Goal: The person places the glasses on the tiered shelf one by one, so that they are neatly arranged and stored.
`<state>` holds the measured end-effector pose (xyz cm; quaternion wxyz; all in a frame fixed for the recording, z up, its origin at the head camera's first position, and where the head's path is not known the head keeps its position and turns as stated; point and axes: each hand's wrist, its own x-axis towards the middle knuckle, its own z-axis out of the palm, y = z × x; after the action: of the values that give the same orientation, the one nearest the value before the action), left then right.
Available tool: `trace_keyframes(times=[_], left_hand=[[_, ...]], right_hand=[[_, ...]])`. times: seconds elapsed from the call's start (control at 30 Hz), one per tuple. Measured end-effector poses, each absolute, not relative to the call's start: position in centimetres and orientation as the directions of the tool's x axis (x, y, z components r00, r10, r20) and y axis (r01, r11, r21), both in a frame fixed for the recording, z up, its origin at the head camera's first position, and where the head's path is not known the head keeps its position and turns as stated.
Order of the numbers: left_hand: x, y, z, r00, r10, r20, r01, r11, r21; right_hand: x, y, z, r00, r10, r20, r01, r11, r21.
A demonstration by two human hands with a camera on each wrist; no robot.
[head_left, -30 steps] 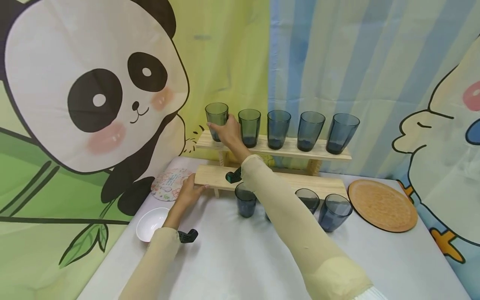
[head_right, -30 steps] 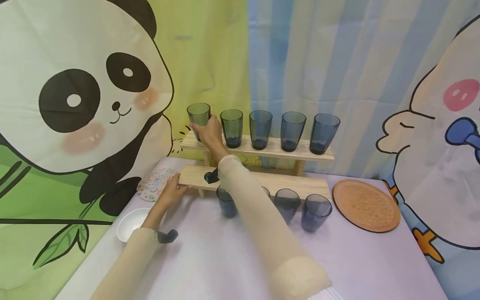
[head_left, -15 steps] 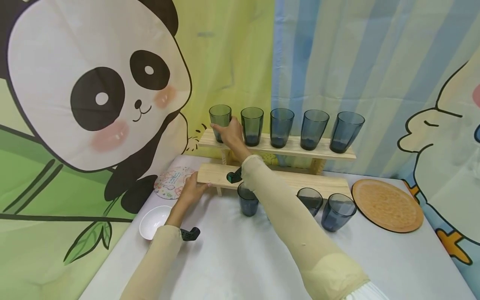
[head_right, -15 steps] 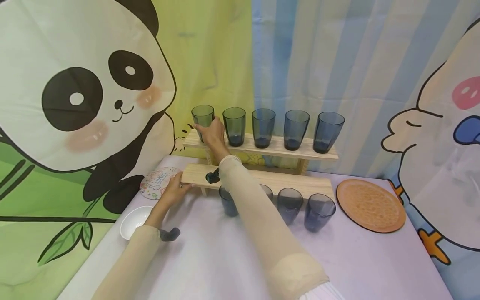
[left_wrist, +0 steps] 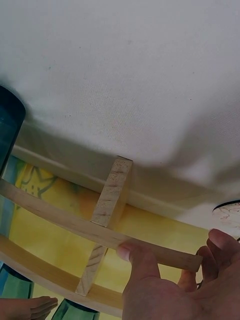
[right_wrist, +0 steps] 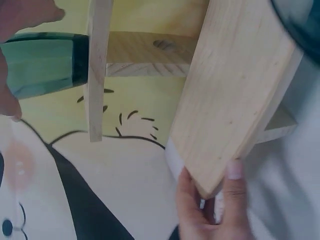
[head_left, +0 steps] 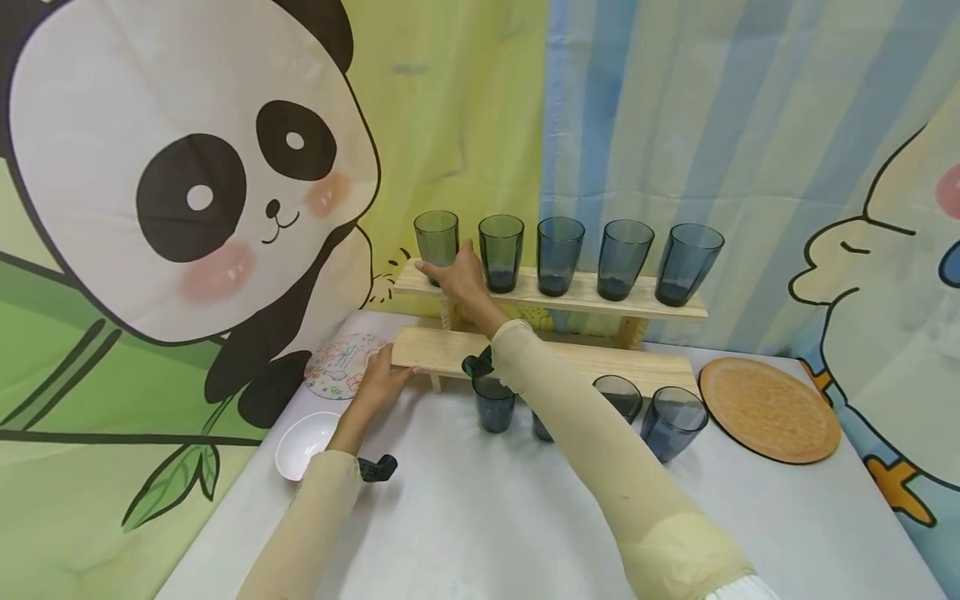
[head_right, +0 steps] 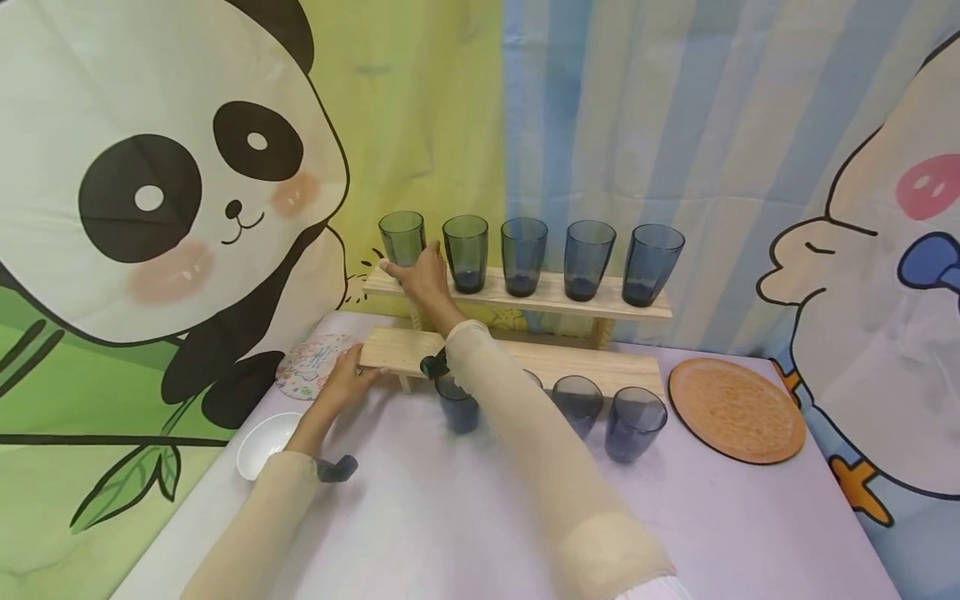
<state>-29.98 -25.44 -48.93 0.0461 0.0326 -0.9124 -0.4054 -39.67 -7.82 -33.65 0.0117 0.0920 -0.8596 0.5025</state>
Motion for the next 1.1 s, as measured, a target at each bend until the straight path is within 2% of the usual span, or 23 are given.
trace_keyframes(times=[0.2, 0.33, 0.43, 0.53, 0.7, 0.83, 0.97, 1.1], left_hand=[[-30.0, -25.7, -49.1, -0.994, -0.083, 0.077, 0.003, 0.662, 0.749], [-30.1, -25.7, -49.1, -0.993, -0.076, 0.094, 0.02, 0.666, 0.746], [-30.2, -25.6, -49.1, -0.992, -0.071, 0.104, 0.03, 0.667, 0.744], [-30.1, -25.5, -49.0, -0.993, -0.073, 0.097, 0.023, 0.67, 0.742], [-29.9, -25.6, -48.9, -0.994, -0.093, 0.056, -0.022, 0.671, 0.741], [-30.0, -25.5, -48.9, -0.994, -0.085, 0.074, -0.003, 0.676, 0.737], [-30.1, -25.4, -48.9, -0.993, -0.076, 0.094, 0.02, 0.667, 0.745], [-30.0, -25.4, -48.9, -0.994, -0.084, 0.073, 0.0, 0.659, 0.752]], right_hand=[[-37.3, -6.1, -33.7, -0.958, -0.283, 0.048, -0.192, 0.508, -0.84], [-34.9, -3.8, -32.8, -0.902, -0.431, 0.033, -0.283, 0.531, -0.799], [-32.8, -0.6, -31.6, -0.845, -0.529, 0.076, -0.371, 0.479, -0.796], [-30.8, 3.4, -30.4, -0.815, -0.564, 0.135, -0.424, 0.42, -0.803], [-28.3, 11.4, -29.3, -0.843, -0.494, 0.213, -0.442, 0.411, -0.798], [-27.0, 17.9, -29.8, -0.9, -0.379, 0.213, -0.393, 0.499, -0.772], [-25.8, 23.2, -32.0, -0.952, -0.257, 0.167, -0.292, 0.597, -0.747], [-24.5, 27.0, -36.4, -0.971, -0.163, 0.174, -0.239, 0.66, -0.713]])
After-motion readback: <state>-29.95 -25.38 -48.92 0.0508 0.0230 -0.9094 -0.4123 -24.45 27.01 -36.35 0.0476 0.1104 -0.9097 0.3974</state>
